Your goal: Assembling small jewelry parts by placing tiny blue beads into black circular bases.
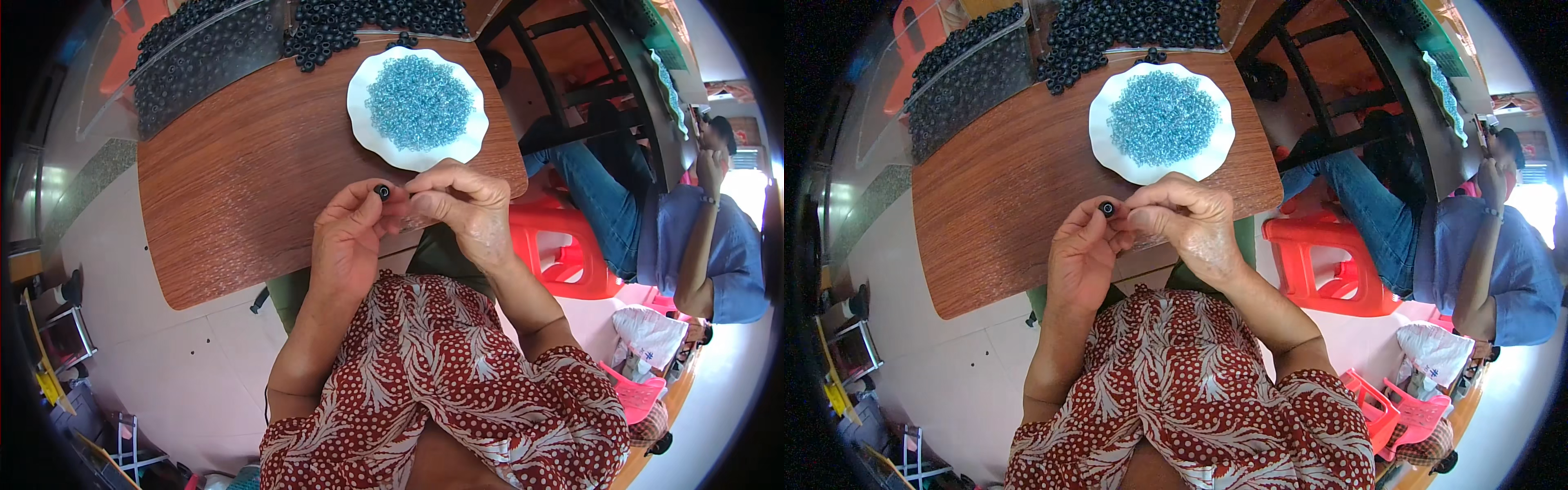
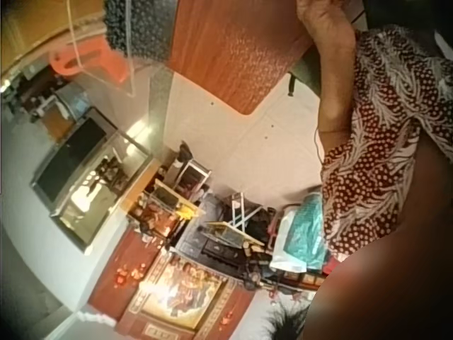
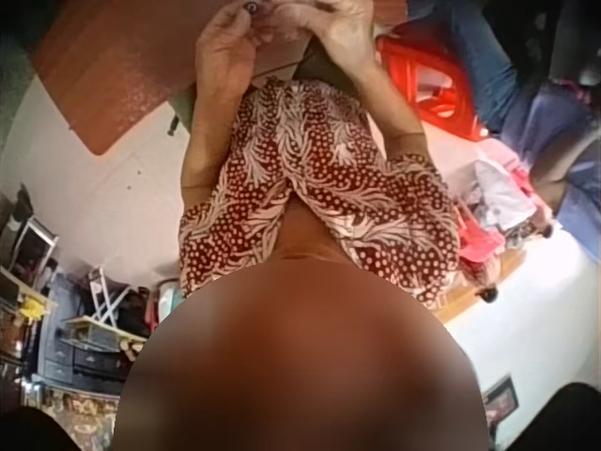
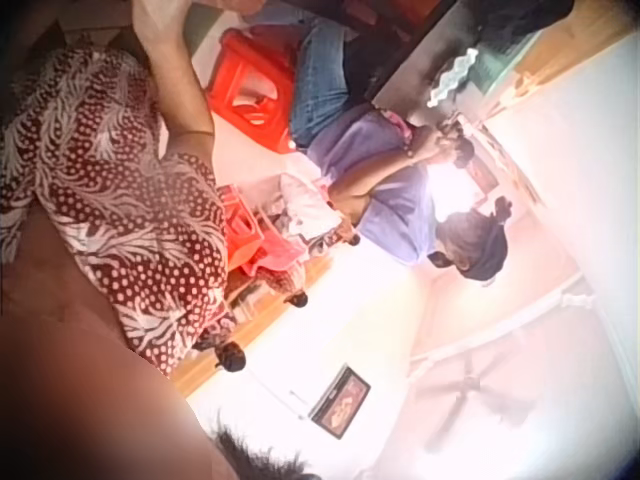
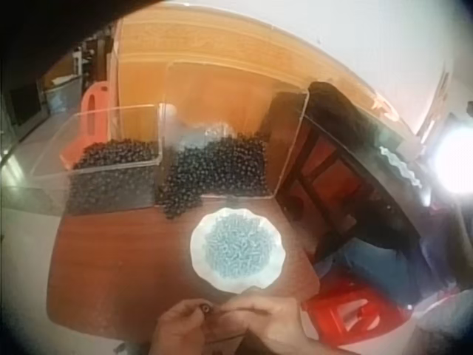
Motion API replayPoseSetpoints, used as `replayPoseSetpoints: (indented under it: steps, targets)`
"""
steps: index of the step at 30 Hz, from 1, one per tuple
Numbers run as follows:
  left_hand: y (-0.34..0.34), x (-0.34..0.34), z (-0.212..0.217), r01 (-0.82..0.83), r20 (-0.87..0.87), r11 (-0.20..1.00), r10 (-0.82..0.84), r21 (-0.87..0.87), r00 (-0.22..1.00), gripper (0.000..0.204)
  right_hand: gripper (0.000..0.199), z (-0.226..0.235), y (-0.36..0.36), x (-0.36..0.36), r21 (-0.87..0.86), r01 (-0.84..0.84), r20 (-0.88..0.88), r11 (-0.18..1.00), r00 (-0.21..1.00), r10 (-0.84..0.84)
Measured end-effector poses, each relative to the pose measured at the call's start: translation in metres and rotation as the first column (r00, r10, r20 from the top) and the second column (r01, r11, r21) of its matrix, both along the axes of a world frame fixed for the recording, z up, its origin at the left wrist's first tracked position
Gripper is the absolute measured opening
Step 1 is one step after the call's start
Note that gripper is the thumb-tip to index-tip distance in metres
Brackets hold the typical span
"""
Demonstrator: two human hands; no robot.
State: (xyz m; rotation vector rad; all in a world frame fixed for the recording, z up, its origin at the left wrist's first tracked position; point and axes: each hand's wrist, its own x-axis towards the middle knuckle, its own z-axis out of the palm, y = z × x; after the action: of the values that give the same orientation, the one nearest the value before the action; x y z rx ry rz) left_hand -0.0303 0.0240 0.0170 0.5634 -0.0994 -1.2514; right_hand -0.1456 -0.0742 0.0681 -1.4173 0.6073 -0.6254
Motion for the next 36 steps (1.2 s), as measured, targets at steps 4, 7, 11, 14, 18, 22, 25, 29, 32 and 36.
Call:
replayPoseSetpoints:
  steps: [4,7,11,14,18,22,25,29,32,36]
  targets:
    - [0.000,-0.001,-0.002,0.008,0.019,1.000,-0.008,0.022,1.000,0.018,0.013,-0.008,-0.008,-0.003,-0.149,-0.011,-0.020,0.989,1.000,0.008]
    - [0.000,-0.002,-0.003,0.019,0.009,0.999,-0.019,0.032,1.000,0.018,0.013,-0.002,-0.004,0.000,0.110,0.019,0.001,0.994,1.000,-0.020]
    - [0.000,-0.003,-0.003,0.028,-0.003,0.999,-0.028,0.025,1.000,0.018,0.013,-0.001,-0.006,-0.001,0.243,-0.006,0.037,0.970,0.999,-0.004]
    - [0.000,-0.004,-0.004,0.022,-0.005,1.000,-0.022,0.020,1.000,0.018,0.013,-0.001,-0.006,-0.001,0.279,-0.041,0.049,0.959,0.998,0.028]
    - [0.000,-0.005,-0.003,0.025,0.004,1.000,-0.025,0.012,1.000,0.018,0.015,-0.001,-0.004,0.001,0.324,-0.031,0.075,0.945,0.997,0.007]
    - [-0.001,-0.005,-0.003,0.025,0.011,0.999,-0.025,0.024,1.000,0.018,0.013,0.000,-0.003,0.001,0.273,-0.016,0.046,0.962,0.999,0.004]
    - [-0.001,-0.006,-0.004,0.026,0.009,0.999,-0.026,0.036,1.000,0.018,0.013,0.000,-0.002,0.002,0.242,-0.003,0.046,0.970,0.999,-0.008]
    - [-0.001,-0.005,-0.005,0.033,0.002,0.998,-0.033,0.048,0.999,0.018,0.013,0.000,-0.002,0.000,0.266,-0.009,0.047,0.964,0.999,-0.003]
    - [-0.001,-0.006,-0.004,0.029,0.005,0.999,-0.030,0.039,1.000,0.018,0.014,0.000,-0.004,-0.001,0.314,-0.016,0.048,0.949,0.999,0.001]
    - [-0.001,-0.006,-0.004,0.025,0.028,0.999,-0.026,0.046,0.999,0.017,0.011,0.003,-0.005,-0.001,0.322,-0.040,0.026,0.946,0.999,0.034]
